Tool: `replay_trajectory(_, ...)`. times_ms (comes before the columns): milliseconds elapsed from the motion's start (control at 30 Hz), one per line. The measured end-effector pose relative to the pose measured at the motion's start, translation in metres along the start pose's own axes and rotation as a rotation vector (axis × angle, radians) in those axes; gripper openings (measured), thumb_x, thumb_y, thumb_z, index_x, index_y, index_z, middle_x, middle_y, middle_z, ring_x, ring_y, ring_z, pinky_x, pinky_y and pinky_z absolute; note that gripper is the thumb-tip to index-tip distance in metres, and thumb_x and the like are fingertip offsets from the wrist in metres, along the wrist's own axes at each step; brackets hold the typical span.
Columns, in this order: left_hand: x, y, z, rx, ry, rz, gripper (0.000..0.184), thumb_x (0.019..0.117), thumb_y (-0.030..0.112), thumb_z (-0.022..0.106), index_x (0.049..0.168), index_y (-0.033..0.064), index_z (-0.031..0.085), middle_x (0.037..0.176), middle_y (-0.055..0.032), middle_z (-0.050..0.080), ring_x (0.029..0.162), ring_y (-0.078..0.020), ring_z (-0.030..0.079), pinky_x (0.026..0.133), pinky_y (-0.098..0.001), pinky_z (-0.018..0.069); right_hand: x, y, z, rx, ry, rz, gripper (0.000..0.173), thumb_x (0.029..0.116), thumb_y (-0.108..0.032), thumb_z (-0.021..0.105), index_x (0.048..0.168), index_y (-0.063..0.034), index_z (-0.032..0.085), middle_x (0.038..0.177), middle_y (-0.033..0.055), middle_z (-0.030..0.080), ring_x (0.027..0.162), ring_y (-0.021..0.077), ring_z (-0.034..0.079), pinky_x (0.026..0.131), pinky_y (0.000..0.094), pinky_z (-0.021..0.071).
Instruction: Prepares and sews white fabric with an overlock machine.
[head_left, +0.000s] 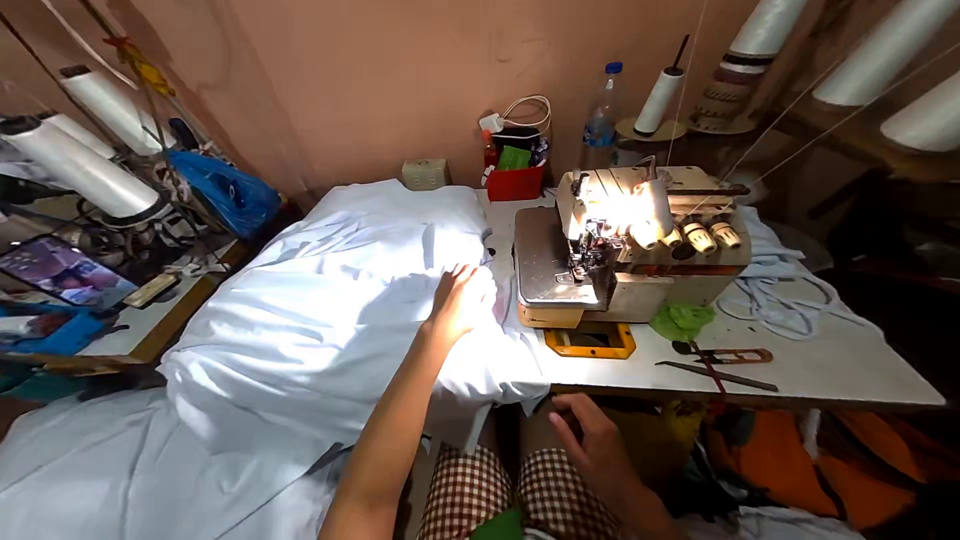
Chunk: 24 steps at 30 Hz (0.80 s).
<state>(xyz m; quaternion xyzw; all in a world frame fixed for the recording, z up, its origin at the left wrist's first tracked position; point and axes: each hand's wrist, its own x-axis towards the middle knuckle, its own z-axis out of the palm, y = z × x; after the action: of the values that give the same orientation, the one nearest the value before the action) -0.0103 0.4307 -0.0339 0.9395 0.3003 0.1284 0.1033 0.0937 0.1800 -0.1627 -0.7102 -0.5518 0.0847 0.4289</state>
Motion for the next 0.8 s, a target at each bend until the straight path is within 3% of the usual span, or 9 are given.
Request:
replay_trajectory(100,0.053,0.013,0.013,0.138,-0.457,-0.161,0.043,0.0922,0.006,0.064,0.133,-0.0073,0.059,0.137,-0.0252,0.059,0.136,-0.0406,0.048,0.118,-0.0563,0.029,0.028,-0.013,0.007,0.07,0.142,-0.187,0.023,0.0942,-0.015,0.059,0.102,0.0016,0.073,0.088,0.0107,0.07,0.068,0.0152,0.066,0.065,0.0277,0.0583)
replay_trajectory(233,0.05,0.011,0.0,-0.059,-0.532,-0.102,0.026,0.0927,0.005,0.063,0.114,-0.0101,0.063,0.111,-0.0277,0.065,0.106,-0.0394,0.063,0.094,-0.0552,0.0479,0.033,-0.021,-0.002,0.152,0.152,-0.273,0.019,0.0935,-0.014,0.06,0.101,-0.0006,0.072,0.083,0.0078,0.068,0.063,0.0073,0.061,0.062,0.0168,0.0529)
replay_trajectory(300,0.027,0.003,-0.027,-0.316,-0.437,-0.015,0.029,0.0964,0.011,0.067,0.118,-0.0083,0.065,0.109,-0.0223,0.068,0.101,-0.0272,0.064,0.094,-0.0439,0.05,0.038,-0.02,-0.016,0.199,0.192,-0.282,0.019,0.0951,-0.014,0.061,0.101,0.0006,0.071,0.084,0.0089,0.068,0.067,0.0058,0.062,0.065,0.0152,0.0533)
replay_trajectory(400,-0.007,0.001,-0.053,-0.718,-0.249,0.181,0.022,0.0883,0.012,0.067,0.105,-0.003,0.068,0.088,0.0037,0.067,0.082,0.0058,0.061,0.079,-0.016,0.0515,0.059,-0.03,-0.026,0.281,0.281,-0.269,0.04,0.0986,-0.031,0.064,0.118,0.0044,0.063,0.108,0.0159,0.068,0.094,0.0083,0.067,0.08,0.0199,0.0564)
replay_trajectory(500,-0.021,0.021,-0.066,-0.883,-0.275,0.295,0.019,0.0882,0.016,0.069,0.101,0.0026,0.065,0.087,0.0127,0.067,0.081,0.0106,0.062,0.077,-0.0121,0.0533,0.09,-0.054,-0.03,0.5,0.202,-0.184,0.084,0.0906,-0.042,0.071,0.142,0.0175,0.041,0.137,0.0258,0.057,0.123,0.014,0.061,0.099,0.0265,0.0527)
replay_trajectory(567,-0.024,0.034,-0.068,-0.929,-0.271,0.347,0.012,0.0898,0.011,0.068,0.093,0.0127,0.057,0.079,0.0186,0.059,0.074,0.0121,0.056,0.069,-0.0095,0.048,0.105,-0.069,-0.035,0.799,0.112,-0.064,0.071,0.088,-0.02,0.074,0.14,0.0149,0.041,0.121,0.012,0.067,0.107,0.0054,0.066,0.094,0.0226,0.0556)
replay_trajectory(633,-0.025,0.04,-0.071,-0.918,-0.269,0.361,0.014,0.0906,0.01,0.069,0.095,0.0122,0.056,0.081,0.0171,0.058,0.076,0.011,0.055,0.07,-0.0098,0.0469,0.108,-0.078,-0.042,0.955,0.101,-0.002,0.034,0.0892,-0.002,0.065,0.12,0.0051,0.055,0.096,-0.0007,0.072,0.086,0.0018,0.07,0.08,0.021,0.0589)
replay_trajectory(733,-0.019,0.037,-0.076,-0.843,-0.445,0.402,0.032,0.0933,0.019,0.071,0.116,-0.0009,0.059,0.1,0.0058,0.069,0.092,0.0079,0.063,0.085,-0.0133,0.0531,0.099,-0.08,-0.052,0.844,0.159,-0.104,0.012,0.0905,-0.001,0.062,0.102,-0.0009,0.065,0.089,-0.0058,0.071,0.079,-0.0025,0.067,0.074,0.0161,0.0578)
replay_trajectory(800,-0.013,0.034,-0.079,-0.762,-0.598,0.438,0.023,0.0946,0.021,0.07,0.105,0.001,0.067,0.089,0.0095,0.069,0.082,0.0116,0.061,0.076,-0.0101,0.0511,0.094,-0.082,-0.055,0.77,0.192,-0.146,0.011,0.0905,-0.002,0.064,0.102,-0.001,0.064,0.088,-0.0063,0.07,0.079,-0.0041,0.066,0.073,0.014,0.0569)
